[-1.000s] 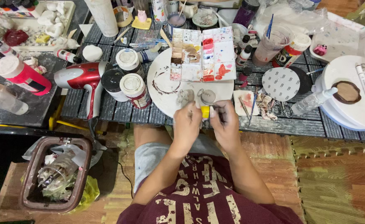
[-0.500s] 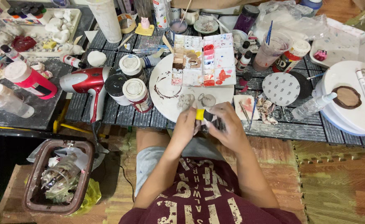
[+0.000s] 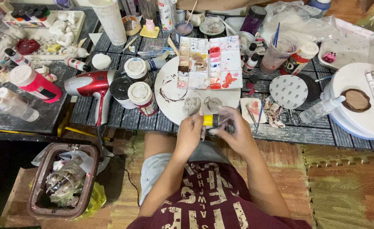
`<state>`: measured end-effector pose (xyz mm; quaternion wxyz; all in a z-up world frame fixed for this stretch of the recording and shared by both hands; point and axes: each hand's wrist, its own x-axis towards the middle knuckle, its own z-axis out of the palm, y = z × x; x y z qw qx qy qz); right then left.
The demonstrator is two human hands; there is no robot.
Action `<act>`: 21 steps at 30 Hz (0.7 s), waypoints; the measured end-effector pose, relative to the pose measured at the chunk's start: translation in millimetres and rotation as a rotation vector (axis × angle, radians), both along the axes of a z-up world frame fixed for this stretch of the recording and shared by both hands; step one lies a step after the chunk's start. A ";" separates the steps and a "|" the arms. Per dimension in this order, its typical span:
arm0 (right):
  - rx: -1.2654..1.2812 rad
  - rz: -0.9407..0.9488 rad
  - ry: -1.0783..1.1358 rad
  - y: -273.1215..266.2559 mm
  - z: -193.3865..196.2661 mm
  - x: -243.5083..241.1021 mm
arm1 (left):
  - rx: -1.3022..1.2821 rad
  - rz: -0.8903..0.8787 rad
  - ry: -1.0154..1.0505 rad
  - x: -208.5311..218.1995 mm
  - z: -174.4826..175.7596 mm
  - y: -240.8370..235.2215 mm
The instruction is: The person smooths a small clay figurine with a wooden stick, then opens a paint palette and selects colors. They mix paints on a paper and apply paint to the figurine using a brush. The person handles paint jars and a palette throughout the process.
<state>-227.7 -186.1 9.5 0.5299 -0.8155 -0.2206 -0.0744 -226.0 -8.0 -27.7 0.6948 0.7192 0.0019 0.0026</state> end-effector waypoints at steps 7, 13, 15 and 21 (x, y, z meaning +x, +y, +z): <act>-0.169 0.036 -0.124 -14.7 6.9 -8.0 | 0.024 -0.001 -0.067 -6.7 3.2 0.0; -0.129 0.027 -0.332 -21.9 7.6 -14.6 | -0.024 -0.077 -0.047 -8.2 7.0 -8.1; -0.108 0.019 -0.341 -23.7 1.0 -14.3 | 0.120 -0.072 -0.115 -9.3 9.0 -8.4; 0.020 -0.240 0.291 -28.7 -48.3 -3.5 | 0.393 -0.083 -0.695 -12.8 15.4 -8.3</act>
